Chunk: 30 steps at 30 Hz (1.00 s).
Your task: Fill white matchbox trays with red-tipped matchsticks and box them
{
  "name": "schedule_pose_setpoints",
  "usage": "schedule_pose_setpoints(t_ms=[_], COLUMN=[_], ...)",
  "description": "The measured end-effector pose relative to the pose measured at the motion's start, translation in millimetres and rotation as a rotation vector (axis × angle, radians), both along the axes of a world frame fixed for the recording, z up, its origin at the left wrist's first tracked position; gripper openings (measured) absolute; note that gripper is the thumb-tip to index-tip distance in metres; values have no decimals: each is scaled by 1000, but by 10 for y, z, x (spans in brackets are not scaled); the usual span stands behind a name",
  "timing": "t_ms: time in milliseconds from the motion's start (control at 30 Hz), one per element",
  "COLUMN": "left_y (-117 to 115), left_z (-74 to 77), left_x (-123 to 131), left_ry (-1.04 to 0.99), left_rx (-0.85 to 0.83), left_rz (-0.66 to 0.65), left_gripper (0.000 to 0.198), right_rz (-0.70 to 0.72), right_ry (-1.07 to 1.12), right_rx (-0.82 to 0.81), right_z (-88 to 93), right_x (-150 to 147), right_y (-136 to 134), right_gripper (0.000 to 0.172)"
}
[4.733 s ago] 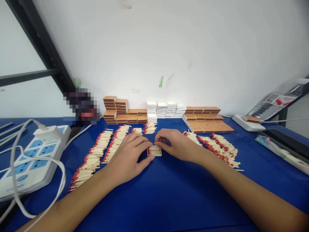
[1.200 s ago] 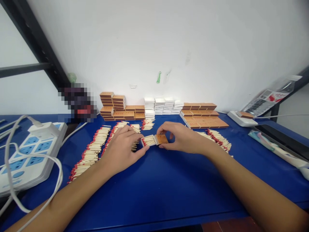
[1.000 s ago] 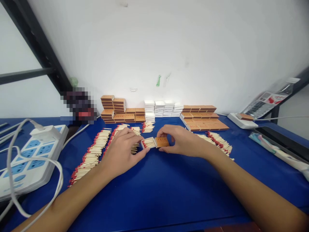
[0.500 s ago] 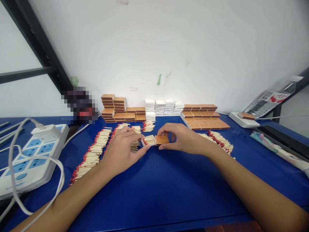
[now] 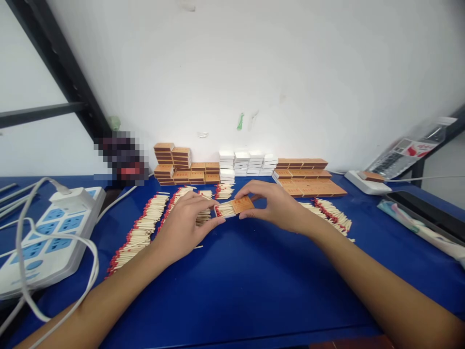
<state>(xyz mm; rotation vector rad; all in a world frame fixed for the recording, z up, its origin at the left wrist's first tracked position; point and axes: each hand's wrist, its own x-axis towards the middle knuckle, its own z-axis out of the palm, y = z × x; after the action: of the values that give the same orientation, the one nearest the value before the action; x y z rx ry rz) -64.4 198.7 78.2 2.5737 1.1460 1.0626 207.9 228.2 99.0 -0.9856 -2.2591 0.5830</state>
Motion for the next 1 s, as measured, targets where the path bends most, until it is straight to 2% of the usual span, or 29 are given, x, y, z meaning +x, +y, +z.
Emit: schedule_pose_setpoints(t_ms=[133, 300, 467, 633, 733, 867, 1000], left_y=[6, 2, -8, -18, -27, -36, -47], left_z=[-33, -70, -48, -21, -16, -14, -6], left_x=[-10, 6, 31, 10, -3, 1, 33], left_ry=[-12, -62, -88, -102, -108, -101, -60], left_rx=[2, 29, 82, 90, 66, 76, 95], left_rz=[7, -5, -62, -17, 13, 11, 4], left_gripper=[31, 43, 52, 55, 57, 56, 47], right_rz=[8, 95, 238, 280, 301, 270, 206], right_ry=[45, 118, 164, 98, 66, 40, -53], right_rx=[-8, -14, -110, -146, -137, -59, 58], right_z=[-6, 0, 53, 64, 50, 14, -45], right_x=[-70, -170, -279, -315, -322, -356, -320], right_y=[-48, -145, -327, -475, -507, -496, -393], right_gripper=[30, 29, 51, 84, 94, 82, 55])
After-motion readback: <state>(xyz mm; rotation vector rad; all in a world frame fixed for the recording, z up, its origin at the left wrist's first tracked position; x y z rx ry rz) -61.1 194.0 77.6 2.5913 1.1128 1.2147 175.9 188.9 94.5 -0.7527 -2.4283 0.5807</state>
